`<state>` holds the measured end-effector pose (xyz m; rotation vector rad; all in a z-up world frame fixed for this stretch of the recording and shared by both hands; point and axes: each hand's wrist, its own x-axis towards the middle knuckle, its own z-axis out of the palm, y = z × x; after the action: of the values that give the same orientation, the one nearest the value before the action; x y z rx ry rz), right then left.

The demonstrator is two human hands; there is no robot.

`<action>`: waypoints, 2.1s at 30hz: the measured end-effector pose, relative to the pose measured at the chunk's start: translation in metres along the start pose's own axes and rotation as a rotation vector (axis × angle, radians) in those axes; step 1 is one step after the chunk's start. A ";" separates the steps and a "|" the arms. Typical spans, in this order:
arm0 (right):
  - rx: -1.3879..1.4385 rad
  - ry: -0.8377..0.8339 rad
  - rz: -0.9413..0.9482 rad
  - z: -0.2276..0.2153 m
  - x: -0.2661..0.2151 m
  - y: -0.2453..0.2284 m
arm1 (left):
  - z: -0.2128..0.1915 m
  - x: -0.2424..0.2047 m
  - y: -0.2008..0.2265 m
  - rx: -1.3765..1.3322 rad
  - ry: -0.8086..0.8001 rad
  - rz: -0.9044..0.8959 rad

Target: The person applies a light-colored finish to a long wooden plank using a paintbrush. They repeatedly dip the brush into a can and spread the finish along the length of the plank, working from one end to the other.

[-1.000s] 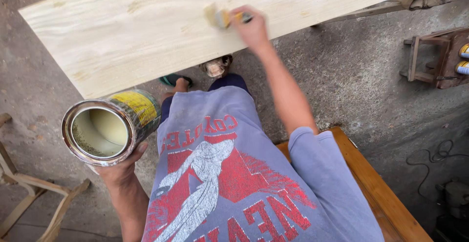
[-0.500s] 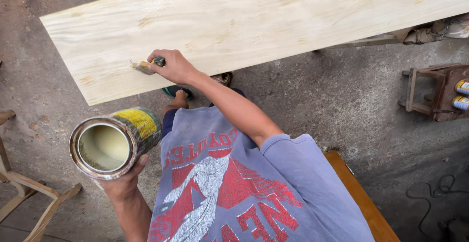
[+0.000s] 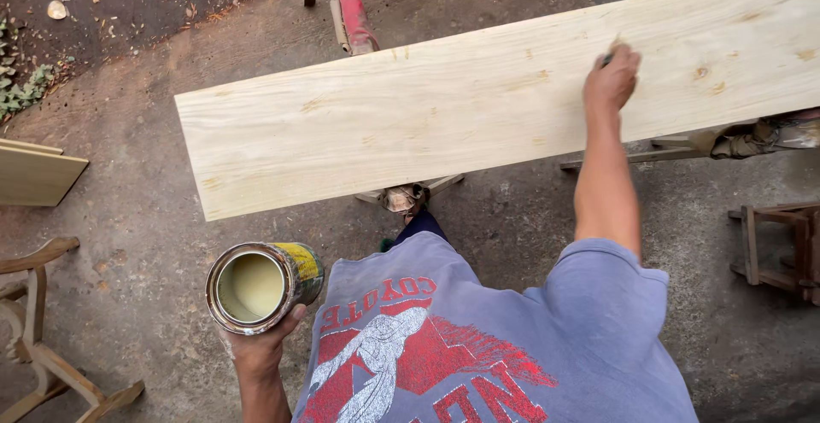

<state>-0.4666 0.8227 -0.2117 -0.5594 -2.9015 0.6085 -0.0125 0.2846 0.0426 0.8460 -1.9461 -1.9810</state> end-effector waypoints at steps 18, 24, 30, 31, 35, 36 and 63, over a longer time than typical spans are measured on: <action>0.242 0.074 0.106 -0.159 -0.392 0.183 | 0.042 -0.061 -0.050 0.096 -0.228 0.271; 0.349 0.183 0.167 -0.181 -0.411 0.216 | 0.057 -0.089 -0.070 0.100 -0.249 0.306; 0.424 0.110 -0.028 -0.170 -0.380 0.201 | 0.073 -0.095 -0.062 0.177 -0.330 0.298; 0.586 0.079 0.041 -0.171 -0.369 0.199 | 0.079 -0.093 -0.062 0.142 -0.369 0.225; 0.976 -0.045 0.231 -0.181 -0.339 0.177 | 0.099 -0.091 -0.068 0.121 -0.241 0.354; 1.016 -0.059 0.241 -0.183 -0.323 0.168 | 0.106 -0.088 -0.068 0.092 -0.252 0.326; 0.081 0.013 -0.248 -0.150 -0.001 0.217 | 0.340 0.001 -0.021 -0.127 -0.183 0.058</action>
<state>-0.3647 1.0608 -0.1642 -0.1884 -2.8556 0.6784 -0.1954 0.5688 0.0036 0.5891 -1.8898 -2.1879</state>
